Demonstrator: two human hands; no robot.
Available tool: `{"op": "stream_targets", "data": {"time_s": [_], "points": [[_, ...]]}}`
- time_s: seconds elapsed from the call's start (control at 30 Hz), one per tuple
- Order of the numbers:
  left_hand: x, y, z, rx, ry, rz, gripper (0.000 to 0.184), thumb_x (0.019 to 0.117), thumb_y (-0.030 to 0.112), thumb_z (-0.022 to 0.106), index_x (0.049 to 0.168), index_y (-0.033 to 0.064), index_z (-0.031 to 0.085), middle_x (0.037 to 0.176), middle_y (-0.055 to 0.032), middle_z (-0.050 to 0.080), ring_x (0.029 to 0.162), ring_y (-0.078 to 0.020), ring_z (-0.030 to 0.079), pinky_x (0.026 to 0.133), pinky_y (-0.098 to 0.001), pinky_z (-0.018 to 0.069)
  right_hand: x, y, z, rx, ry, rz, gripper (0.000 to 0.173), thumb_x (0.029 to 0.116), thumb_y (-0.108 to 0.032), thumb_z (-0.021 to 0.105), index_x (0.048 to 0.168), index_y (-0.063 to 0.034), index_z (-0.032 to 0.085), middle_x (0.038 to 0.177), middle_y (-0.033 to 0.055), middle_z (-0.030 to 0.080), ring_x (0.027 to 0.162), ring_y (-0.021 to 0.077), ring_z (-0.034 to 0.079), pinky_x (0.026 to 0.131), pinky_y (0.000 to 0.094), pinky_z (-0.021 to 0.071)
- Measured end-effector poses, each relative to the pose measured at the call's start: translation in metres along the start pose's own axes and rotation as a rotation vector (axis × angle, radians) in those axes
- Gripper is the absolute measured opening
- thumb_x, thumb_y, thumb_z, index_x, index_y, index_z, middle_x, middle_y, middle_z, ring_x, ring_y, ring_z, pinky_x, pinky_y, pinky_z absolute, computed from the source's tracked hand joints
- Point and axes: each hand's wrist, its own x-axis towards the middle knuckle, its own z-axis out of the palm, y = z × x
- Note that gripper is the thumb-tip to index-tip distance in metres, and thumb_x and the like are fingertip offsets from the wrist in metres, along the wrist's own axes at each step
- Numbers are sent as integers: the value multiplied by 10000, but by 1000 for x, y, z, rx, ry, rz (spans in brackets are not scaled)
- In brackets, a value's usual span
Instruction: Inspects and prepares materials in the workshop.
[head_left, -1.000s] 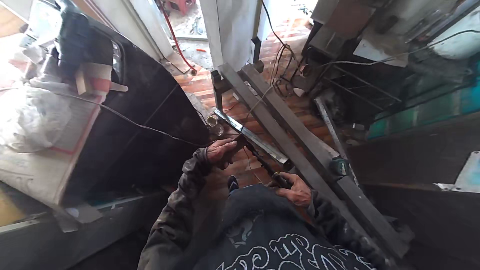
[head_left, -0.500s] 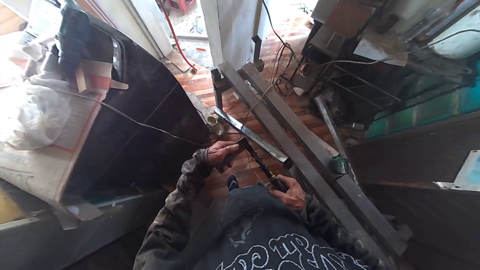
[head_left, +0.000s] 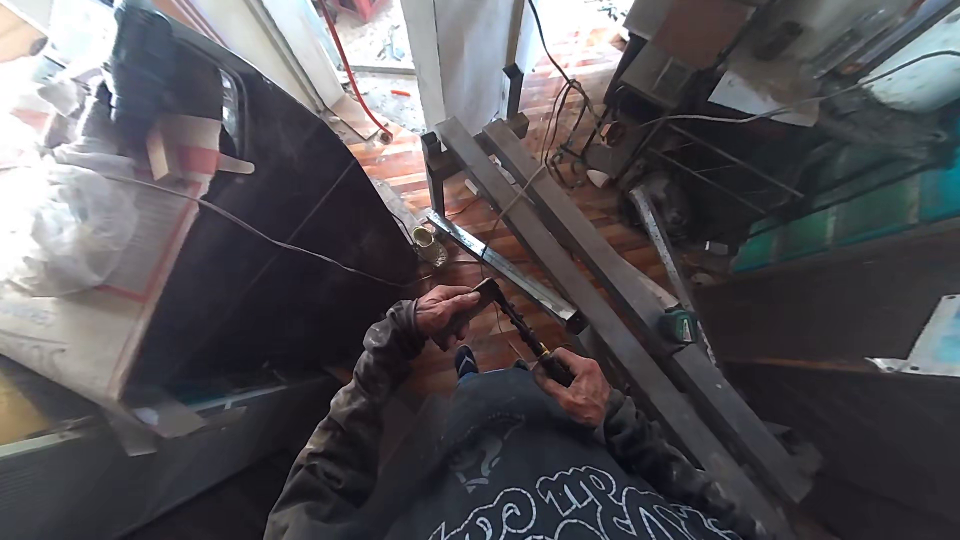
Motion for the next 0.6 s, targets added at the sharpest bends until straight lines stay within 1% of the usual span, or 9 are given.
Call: {"op": "stream_targets", "data": {"time_s": [0.07,0.13,0.2,0.27,0.37,0.43,0.5,0.57,0.6], "points": [[0,-2,1,-43,-11,8,358,1077,305,402,1076,45,649,618,-76,650,451,-119,619,414,-236,521,-2,2,1,-57,68,-45,386,884,-398,712,1012,-34,723,772,97,709,672,198,677,644,432,559],[0,-2,3,-92,-20,24,370,1069,313,380,1035,62,649,627,-70,663,468,-121,633,430,-237,533,-4,3,4,-109,175,-115,401,876,-415,722,955,-21,736,710,97,698,609,191,665,585,407,550],[1,-2,3,-139,-35,60,397,1060,329,368,1006,71,665,631,-69,673,475,-122,639,433,-237,534,-5,5,7,-195,267,-158,442,864,-454,713,877,-12,728,633,100,665,544,216,647,522,425,528],[4,-7,-2,-161,-92,72,425,1060,355,356,1039,62,663,638,-74,679,479,-124,645,435,-239,537,-5,8,8,-279,322,-168,465,848,-478,698,810,-15,711,583,105,636,509,250,638,485,456,508],[6,-13,-12,-171,-201,33,472,1049,414,350,1139,53,641,651,-70,672,487,-120,642,435,-237,533,-3,14,1,-314,236,-137,473,867,-472,699,839,0,688,664,146,666,603,314,676,550,515,529],[7,-15,-11,-173,-226,17,455,1035,446,374,1115,88,643,667,-64,675,501,-123,645,445,-242,534,-2,17,-6,-269,136,-101,460,884,-440,705,884,19,677,767,172,686,694,329,688,623,521,548],[9,-18,-5,-144,-121,54,403,1046,406,398,1152,93,629,677,-60,677,507,-122,642,460,-243,538,-3,18,-16,-194,30,-24,452,889,-437,708,920,13,676,769,157,678,707,299,674,659,501,533],[10,-16,2,6,141,152,331,1055,285,438,1256,69,586,704,-34,659,522,-94,613,490,-235,533,-9,20,-23,-100,-38,31,424,889,-410,722,938,8,676,766,135,660,702,247,644,675,459,521],[12,-17,3,131,269,201,322,1049,236,500,1310,61,568,763,-32,654,570,-82,603,540,-242,533,-13,24,-24,-52,-37,37,404,877,-407,734,918,-9,678,747,104,647,680,201,621,656,417,511]]}}
